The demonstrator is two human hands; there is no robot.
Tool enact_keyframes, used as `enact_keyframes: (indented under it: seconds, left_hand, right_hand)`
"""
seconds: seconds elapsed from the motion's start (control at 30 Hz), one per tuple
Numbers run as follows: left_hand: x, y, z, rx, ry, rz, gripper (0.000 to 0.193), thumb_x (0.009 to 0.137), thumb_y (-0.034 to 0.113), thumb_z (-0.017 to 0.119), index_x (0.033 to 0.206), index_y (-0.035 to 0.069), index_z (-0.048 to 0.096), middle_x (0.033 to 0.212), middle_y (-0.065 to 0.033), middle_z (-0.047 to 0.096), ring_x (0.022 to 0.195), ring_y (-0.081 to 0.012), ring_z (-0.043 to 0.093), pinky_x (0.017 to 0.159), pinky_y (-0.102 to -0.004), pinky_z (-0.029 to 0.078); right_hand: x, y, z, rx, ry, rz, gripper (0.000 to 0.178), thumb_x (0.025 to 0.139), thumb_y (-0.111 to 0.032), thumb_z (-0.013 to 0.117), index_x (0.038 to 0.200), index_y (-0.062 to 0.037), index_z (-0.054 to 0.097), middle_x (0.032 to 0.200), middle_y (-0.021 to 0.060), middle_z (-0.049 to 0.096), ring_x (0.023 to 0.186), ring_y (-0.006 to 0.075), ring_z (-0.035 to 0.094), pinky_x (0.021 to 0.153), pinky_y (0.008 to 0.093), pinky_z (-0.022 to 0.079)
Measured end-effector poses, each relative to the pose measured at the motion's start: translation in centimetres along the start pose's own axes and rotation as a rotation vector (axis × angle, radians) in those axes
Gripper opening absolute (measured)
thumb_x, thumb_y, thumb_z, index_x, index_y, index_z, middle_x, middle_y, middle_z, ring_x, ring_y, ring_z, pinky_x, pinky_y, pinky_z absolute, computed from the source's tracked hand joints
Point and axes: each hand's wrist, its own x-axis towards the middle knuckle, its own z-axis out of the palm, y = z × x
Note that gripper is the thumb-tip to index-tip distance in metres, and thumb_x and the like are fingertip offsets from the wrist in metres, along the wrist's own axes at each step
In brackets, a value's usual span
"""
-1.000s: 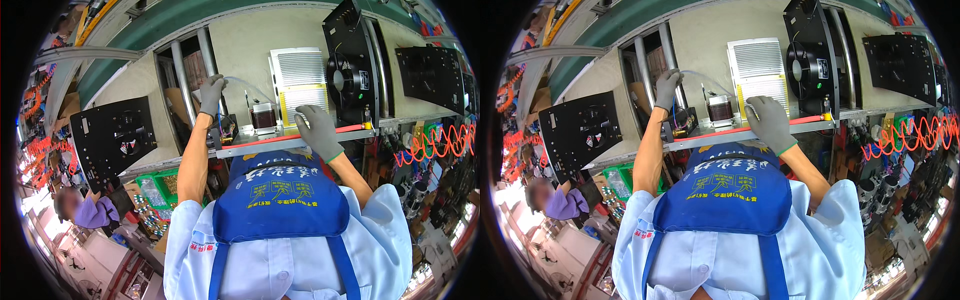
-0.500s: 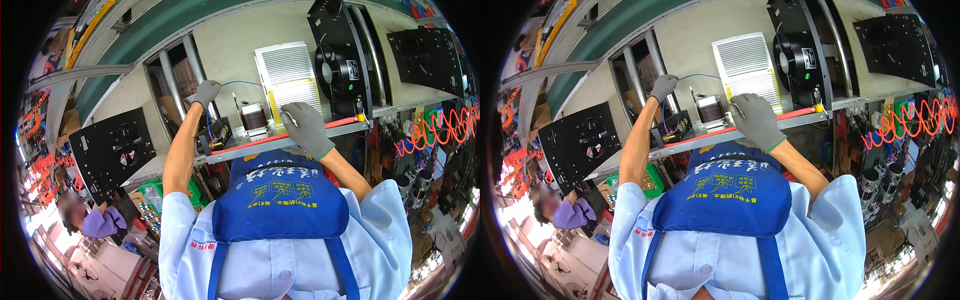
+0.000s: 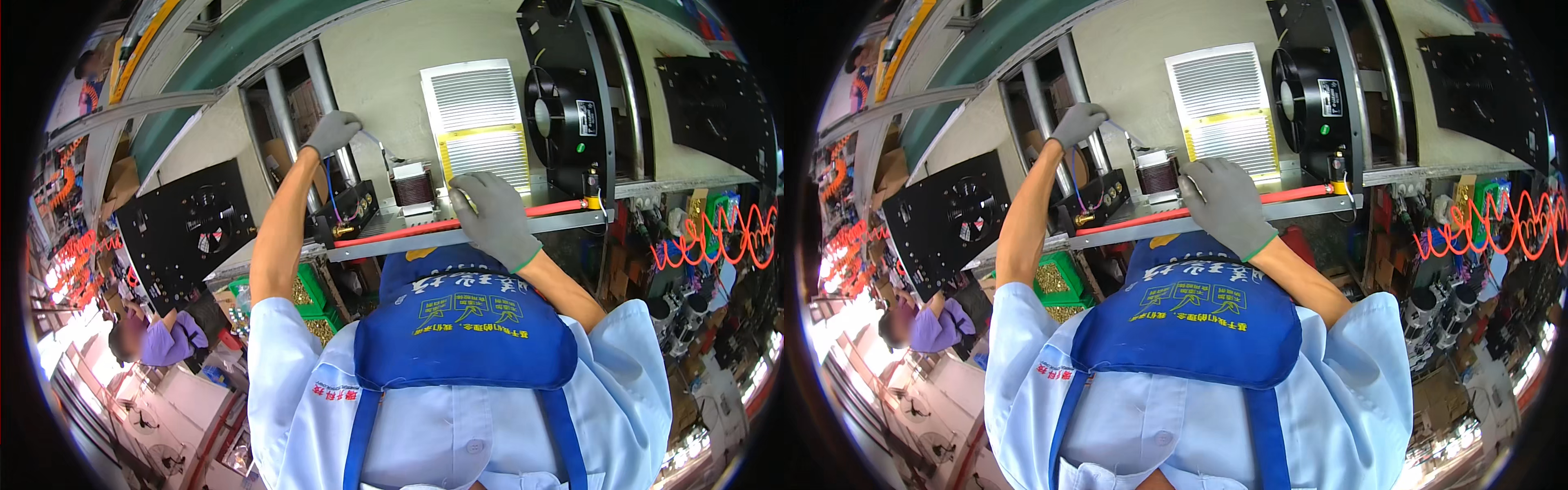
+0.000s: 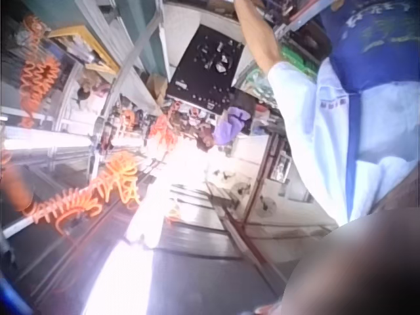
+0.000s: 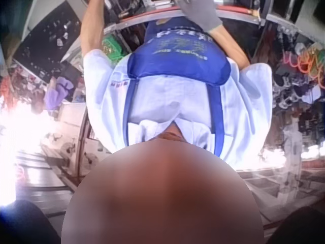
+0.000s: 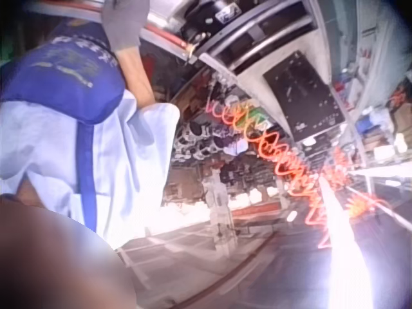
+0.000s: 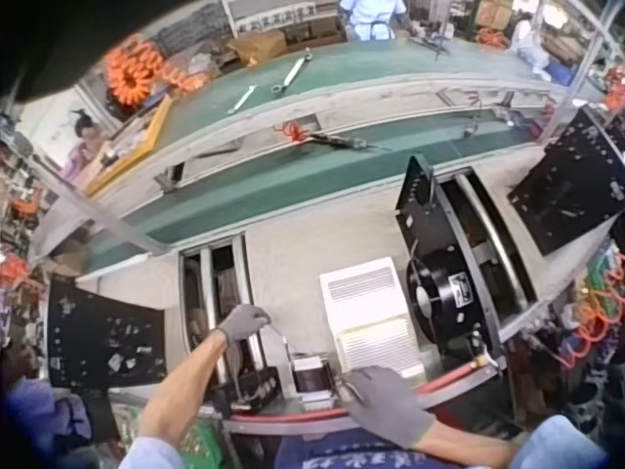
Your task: The person assembles electronic components on a workbench, using a power drill to fasten screws into a metal chassis. They handle small parts from green trays and connect wires to a power supply unit, working in a factory setting with other workers visible in the background.
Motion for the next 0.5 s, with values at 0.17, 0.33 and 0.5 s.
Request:
enact_keyframes:
  seconds: [0.17,0.33,0.5]
  left_hand:
    - [0.5,2.4,2.8,-0.694,-0.276,-0.156,0.056,0.104,0.047,0.052,0.136,0.003,0.064,0.12,-0.0172,0.073,0.1,-0.0278,0.072,0.09,-0.0395,0.057]
    - [-1.2,-8.1,3.0,-0.548,-0.143,-0.559,0.081,0.102,0.065,0.041,0.149,-0.001,0.049,0.123,-0.0293,0.069,0.11,-0.0328,0.069,0.086,-0.0474,0.057]
    - [-6.2,-6.6,7.3,-0.291,-0.384,-0.671,0.074,0.095,0.063,0.058,0.121,-0.005,0.071,0.115,-0.0236,0.074,0.086,-0.0279,0.071,0.077,-0.0402,0.058]
  right_hand:
    - [0.3,-0.2,-0.3,0.004,0.05,0.0,0.014,0.093,-0.011,0.068,0.105,-0.0039,0.071,0.099,0.0135,0.072,0.092,0.0333,0.069,0.08,0.0431,0.055]
    - [-0.1,-0.5,0.1,-0.032,0.125,-0.014,0.013,0.093,-0.009,0.068,0.104,-0.0043,0.072,0.097,0.014,0.072,0.089,0.0333,0.07,0.078,0.0421,0.055]
    - [-0.2,0.1,0.8,-0.052,0.221,-0.009,0.011,0.092,-0.011,0.068,0.1,-0.0044,0.072,0.092,0.0141,0.072,0.085,0.0345,0.069,0.075,0.0442,0.054]
